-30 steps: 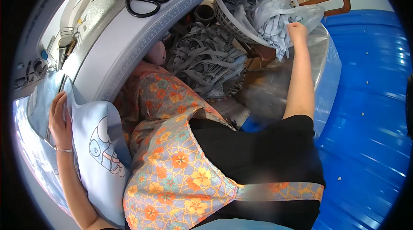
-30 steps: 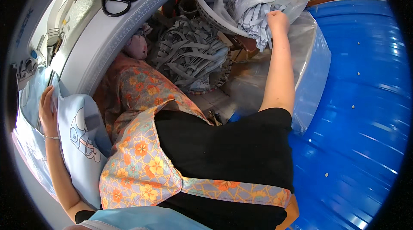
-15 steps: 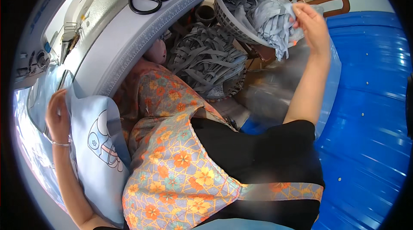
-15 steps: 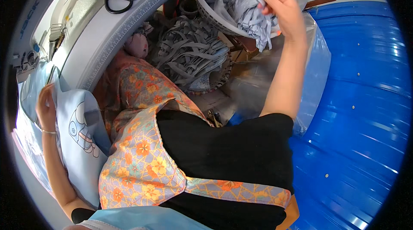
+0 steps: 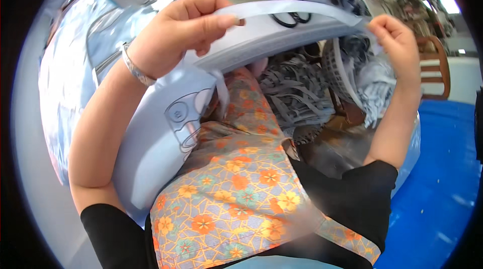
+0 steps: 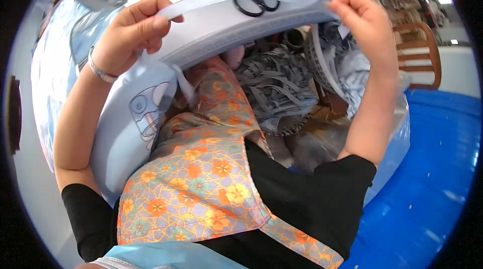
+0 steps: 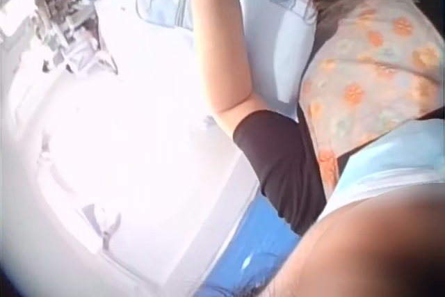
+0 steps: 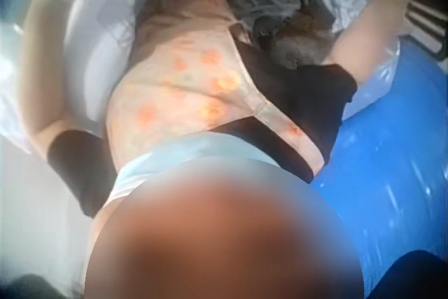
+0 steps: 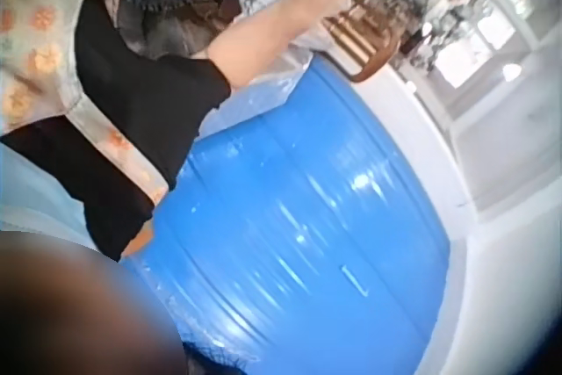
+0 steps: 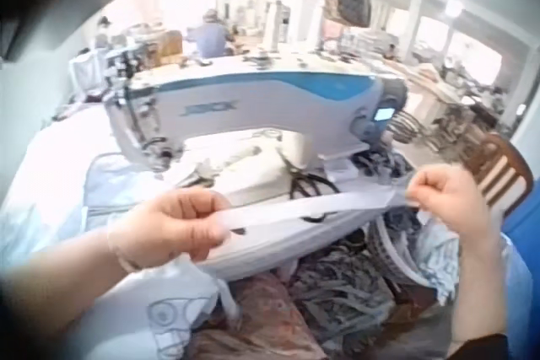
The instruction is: Sewing and assembling light blue fabric bags using a sewing machine.
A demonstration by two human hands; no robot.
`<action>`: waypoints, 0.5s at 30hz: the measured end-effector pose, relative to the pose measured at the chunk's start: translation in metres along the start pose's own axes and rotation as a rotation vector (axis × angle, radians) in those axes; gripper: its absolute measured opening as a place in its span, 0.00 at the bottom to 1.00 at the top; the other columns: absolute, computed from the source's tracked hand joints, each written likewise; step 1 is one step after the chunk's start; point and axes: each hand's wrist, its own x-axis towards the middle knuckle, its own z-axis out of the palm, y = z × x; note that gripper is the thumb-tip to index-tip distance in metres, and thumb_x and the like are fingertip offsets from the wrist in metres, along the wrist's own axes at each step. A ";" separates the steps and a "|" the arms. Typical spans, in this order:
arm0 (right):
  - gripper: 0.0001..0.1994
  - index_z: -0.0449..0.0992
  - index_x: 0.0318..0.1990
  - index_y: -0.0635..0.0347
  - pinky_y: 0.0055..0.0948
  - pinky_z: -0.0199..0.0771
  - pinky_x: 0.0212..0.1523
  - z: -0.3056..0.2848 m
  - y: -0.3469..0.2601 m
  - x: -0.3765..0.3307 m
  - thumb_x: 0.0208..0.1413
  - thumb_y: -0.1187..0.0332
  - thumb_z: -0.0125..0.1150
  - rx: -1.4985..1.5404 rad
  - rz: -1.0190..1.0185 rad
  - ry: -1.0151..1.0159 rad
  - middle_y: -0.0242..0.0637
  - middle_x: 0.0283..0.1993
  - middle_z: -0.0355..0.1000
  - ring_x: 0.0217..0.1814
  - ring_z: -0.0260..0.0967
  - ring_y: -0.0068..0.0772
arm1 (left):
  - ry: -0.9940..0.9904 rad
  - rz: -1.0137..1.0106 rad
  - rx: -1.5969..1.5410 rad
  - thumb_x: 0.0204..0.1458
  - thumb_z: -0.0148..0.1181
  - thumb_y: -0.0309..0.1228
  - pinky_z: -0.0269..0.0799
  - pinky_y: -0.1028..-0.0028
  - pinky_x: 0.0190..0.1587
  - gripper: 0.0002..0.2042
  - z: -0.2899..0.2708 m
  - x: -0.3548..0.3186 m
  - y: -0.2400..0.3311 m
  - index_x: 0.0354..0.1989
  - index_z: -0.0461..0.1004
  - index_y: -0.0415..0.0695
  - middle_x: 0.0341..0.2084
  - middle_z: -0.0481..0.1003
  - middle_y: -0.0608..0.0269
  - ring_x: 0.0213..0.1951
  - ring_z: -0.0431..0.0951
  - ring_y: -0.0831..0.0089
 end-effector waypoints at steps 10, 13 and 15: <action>0.15 0.74 0.52 0.64 0.21 0.72 0.40 0.136 -0.102 0.079 0.58 0.72 0.55 0.257 -0.144 -0.671 0.31 0.46 0.74 0.39 0.70 0.19 | 0.239 -0.047 0.442 0.58 0.56 0.40 0.60 0.83 0.23 0.14 -0.002 -0.002 0.015 0.34 0.79 0.41 0.18 0.70 0.74 0.21 0.65 0.87; 0.07 0.77 0.39 0.68 0.23 0.75 0.38 0.136 -0.132 0.085 0.59 0.71 0.59 0.614 -0.069 -0.716 0.39 0.34 0.76 0.32 0.74 0.27 | -0.122 0.276 -0.044 0.60 0.57 0.35 0.68 0.80 0.42 0.11 -0.056 -0.007 -0.002 0.42 0.74 0.40 0.35 0.75 0.66 0.37 0.74 0.81; 0.07 0.76 0.38 0.68 0.23 0.75 0.39 0.149 -0.140 0.086 0.60 0.71 0.59 0.918 -0.080 -0.730 0.39 0.34 0.76 0.33 0.74 0.27 | -0.287 0.646 -0.054 0.61 0.56 0.33 0.69 0.82 0.38 0.09 -0.057 -0.005 -0.013 0.38 0.75 0.40 0.31 0.75 0.68 0.34 0.74 0.81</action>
